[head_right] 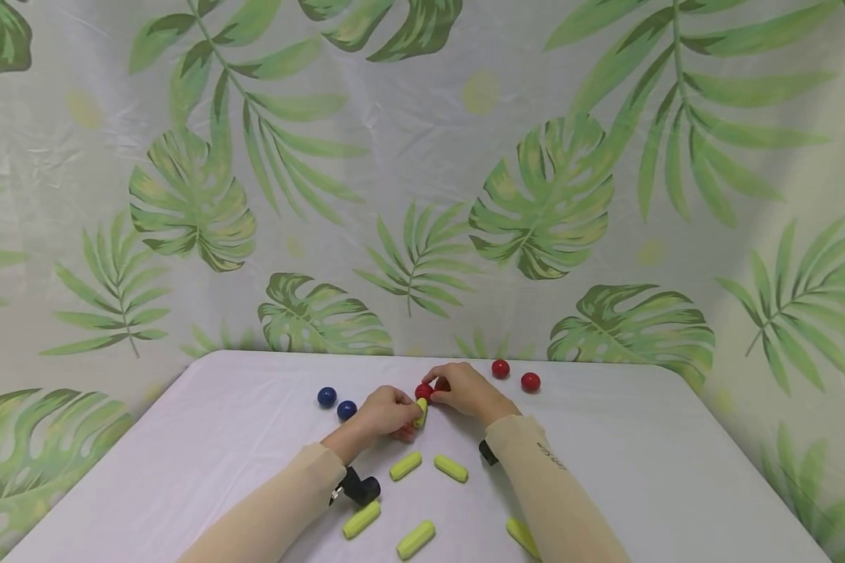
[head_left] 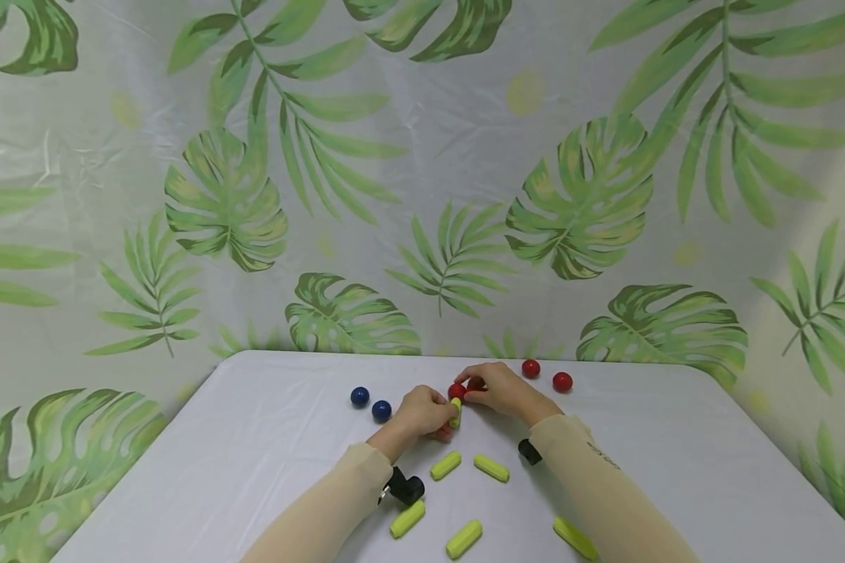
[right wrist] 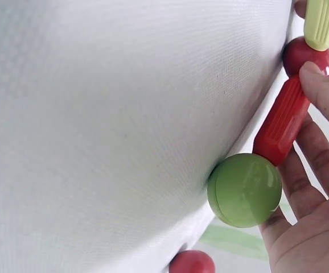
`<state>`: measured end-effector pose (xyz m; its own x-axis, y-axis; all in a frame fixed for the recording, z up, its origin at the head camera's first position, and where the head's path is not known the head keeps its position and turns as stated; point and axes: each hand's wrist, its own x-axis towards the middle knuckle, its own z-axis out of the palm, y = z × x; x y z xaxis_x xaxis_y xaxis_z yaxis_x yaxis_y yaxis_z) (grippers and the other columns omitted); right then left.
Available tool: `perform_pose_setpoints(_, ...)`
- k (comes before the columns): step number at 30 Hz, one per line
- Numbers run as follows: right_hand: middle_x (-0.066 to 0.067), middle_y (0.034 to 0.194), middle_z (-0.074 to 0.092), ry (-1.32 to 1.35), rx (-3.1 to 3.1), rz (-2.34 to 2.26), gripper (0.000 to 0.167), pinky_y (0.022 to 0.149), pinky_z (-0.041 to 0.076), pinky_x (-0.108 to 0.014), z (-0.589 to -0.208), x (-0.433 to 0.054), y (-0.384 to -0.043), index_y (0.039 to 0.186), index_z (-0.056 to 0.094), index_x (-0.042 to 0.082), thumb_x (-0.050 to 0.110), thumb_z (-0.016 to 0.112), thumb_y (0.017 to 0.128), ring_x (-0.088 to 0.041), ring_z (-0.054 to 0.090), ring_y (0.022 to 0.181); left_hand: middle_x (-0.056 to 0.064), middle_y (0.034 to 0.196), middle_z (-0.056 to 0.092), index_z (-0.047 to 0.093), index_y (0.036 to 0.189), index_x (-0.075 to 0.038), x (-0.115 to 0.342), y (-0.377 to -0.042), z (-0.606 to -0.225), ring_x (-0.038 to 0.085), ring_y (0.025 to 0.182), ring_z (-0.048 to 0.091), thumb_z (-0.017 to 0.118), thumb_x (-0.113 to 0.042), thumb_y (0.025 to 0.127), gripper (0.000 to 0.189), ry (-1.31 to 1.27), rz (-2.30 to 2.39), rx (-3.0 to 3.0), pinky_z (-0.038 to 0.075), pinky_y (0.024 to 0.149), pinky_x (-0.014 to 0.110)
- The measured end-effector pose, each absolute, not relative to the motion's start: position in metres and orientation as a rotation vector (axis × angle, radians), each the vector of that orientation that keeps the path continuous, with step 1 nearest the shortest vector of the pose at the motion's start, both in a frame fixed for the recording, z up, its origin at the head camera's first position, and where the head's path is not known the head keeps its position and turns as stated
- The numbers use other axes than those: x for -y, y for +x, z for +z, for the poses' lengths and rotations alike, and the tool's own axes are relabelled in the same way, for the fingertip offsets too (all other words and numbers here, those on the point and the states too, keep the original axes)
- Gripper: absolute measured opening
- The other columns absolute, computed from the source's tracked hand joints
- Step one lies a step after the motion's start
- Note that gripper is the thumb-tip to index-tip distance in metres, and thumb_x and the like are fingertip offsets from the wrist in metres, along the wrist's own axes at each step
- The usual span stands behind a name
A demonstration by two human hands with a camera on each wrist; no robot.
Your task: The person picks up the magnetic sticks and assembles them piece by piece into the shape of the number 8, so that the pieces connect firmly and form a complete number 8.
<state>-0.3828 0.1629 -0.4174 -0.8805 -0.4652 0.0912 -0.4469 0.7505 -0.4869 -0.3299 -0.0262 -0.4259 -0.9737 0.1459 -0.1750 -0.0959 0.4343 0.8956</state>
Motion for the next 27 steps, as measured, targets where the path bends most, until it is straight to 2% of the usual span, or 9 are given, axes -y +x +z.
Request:
perform_pose_setpoints(7, 0.0, 0.099, 0.073, -0.752, -2.903, -0.781, 0.027, 0.09, 0.058, -0.035, -0.4175, -0.1604, -0.3833, 0.123, 0.077, 0.013, 0.016, 0.081, 0.096, -0.012, 0.062, 0.089, 0.004, 0.075, 0.067, 0.066, 0.093, -0.004, 0.0255, -0.3301, -0.4272, 0.008, 0.054, 0.062, 0.07, -0.01, 0.099, 0.009, 0.05, 1.585, -2.448, 0.059, 0.056, 0.022)
perform_pose_setpoints(22, -0.001, 0.099, 0.076, -0.849, -2.914, -0.789, 0.024, 0.089, 0.057, -0.036, -0.4184, -0.1631, -0.3877, 0.12, 0.076, 0.009, 0.015, 0.08, 0.097, -0.011, 0.065, 0.09, 0.004, 0.076, 0.067, 0.065, 0.093, -0.005, 0.023, -0.3313, -0.4266, 0.007, 0.054, 0.062, 0.071, -0.009, 0.098, 0.009, 0.036, 1.617, -2.435, 0.059, 0.056, 0.022)
perform_pose_setpoints(27, -0.002, 0.1, 0.078, -0.856, -2.9, -0.798, 0.024, 0.092, 0.059, -0.038, -0.4179, -0.1619, -0.3877, 0.121, 0.076, 0.008, 0.014, 0.08, 0.097, -0.012, 0.068, 0.093, 0.005, 0.076, 0.067, 0.065, 0.094, -0.004, 0.0228, -0.3319, -0.4273, 0.007, 0.054, 0.062, 0.071, -0.009, 0.097, 0.009, 0.026, 1.622, -2.427, 0.059, 0.057, 0.023)
